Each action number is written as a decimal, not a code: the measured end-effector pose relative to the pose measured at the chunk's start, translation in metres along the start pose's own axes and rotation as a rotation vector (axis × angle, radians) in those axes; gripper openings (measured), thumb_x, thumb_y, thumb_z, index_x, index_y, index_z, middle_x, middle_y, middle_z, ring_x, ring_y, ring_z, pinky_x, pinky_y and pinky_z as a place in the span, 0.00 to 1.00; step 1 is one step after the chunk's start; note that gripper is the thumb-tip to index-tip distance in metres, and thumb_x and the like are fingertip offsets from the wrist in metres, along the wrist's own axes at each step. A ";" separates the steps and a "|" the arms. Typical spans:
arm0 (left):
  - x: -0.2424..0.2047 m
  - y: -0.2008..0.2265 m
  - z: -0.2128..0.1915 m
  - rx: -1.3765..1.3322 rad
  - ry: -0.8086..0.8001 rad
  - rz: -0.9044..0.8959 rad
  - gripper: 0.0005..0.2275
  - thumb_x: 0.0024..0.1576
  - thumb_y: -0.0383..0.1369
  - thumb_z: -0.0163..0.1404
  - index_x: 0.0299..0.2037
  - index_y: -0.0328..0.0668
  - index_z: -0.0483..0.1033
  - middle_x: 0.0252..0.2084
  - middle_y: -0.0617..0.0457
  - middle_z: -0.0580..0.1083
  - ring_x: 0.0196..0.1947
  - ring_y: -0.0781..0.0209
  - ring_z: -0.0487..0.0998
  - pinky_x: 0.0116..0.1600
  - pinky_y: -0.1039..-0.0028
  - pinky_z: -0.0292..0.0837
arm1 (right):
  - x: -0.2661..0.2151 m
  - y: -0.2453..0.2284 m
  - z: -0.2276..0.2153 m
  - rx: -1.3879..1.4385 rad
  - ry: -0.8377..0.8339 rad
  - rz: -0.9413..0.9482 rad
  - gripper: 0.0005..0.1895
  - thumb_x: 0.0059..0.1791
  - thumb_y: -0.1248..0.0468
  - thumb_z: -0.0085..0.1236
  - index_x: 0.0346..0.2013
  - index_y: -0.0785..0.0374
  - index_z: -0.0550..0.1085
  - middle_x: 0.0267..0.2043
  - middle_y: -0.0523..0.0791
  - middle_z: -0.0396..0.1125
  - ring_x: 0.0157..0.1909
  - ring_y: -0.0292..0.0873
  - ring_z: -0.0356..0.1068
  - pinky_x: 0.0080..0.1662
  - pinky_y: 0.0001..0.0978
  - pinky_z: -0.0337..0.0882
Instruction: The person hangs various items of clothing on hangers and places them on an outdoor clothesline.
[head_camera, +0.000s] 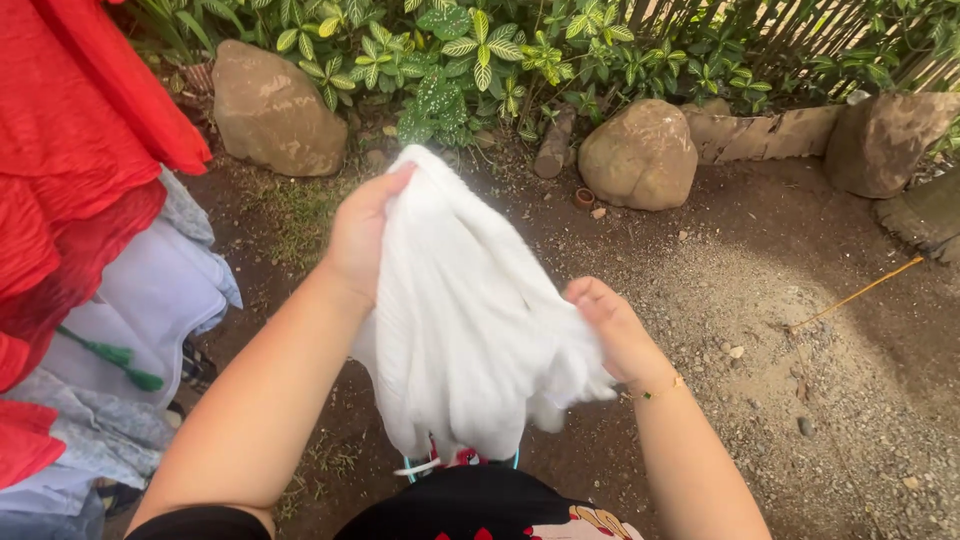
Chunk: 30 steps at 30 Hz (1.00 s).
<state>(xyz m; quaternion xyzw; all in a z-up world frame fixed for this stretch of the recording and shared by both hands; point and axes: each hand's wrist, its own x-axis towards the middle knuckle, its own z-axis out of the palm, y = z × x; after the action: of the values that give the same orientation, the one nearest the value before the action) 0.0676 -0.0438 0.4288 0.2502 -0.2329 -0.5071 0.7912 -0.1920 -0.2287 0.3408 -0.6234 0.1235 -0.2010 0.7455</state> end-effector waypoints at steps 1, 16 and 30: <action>0.003 -0.005 -0.003 -0.006 0.005 0.001 0.18 0.62 0.38 0.44 0.50 0.25 0.75 0.45 0.37 0.79 0.43 0.46 0.82 0.55 0.58 0.77 | 0.001 -0.006 0.002 -0.002 -0.003 0.007 0.12 0.54 0.62 0.57 0.49 0.65 0.70 0.43 0.44 0.72 0.44 0.37 0.70 0.47 0.31 0.73; -0.003 -0.013 0.000 0.258 0.020 0.183 0.16 0.65 0.36 0.43 0.55 0.30 0.73 0.52 0.45 0.78 0.51 0.56 0.80 0.60 0.66 0.74 | -0.001 -0.051 -0.009 -0.148 0.433 -0.202 0.17 0.60 0.57 0.47 0.44 0.69 0.76 0.41 0.44 0.75 0.40 0.35 0.71 0.45 0.29 0.73; 0.032 -0.072 0.055 0.093 0.381 0.024 0.25 0.60 0.42 0.48 0.59 0.37 0.52 0.52 0.36 0.68 0.51 0.44 0.74 0.56 0.47 0.74 | -0.013 0.027 0.083 -0.928 0.321 -0.748 0.22 0.43 0.69 0.62 0.51 0.72 0.72 0.49 0.50 0.71 0.49 0.43 0.72 0.50 0.35 0.73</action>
<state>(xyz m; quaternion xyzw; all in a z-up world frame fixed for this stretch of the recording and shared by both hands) -0.0040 -0.1085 0.4292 0.3752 -0.1053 -0.4298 0.8145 -0.1634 -0.1462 0.3297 -0.8458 0.0819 -0.4656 0.2474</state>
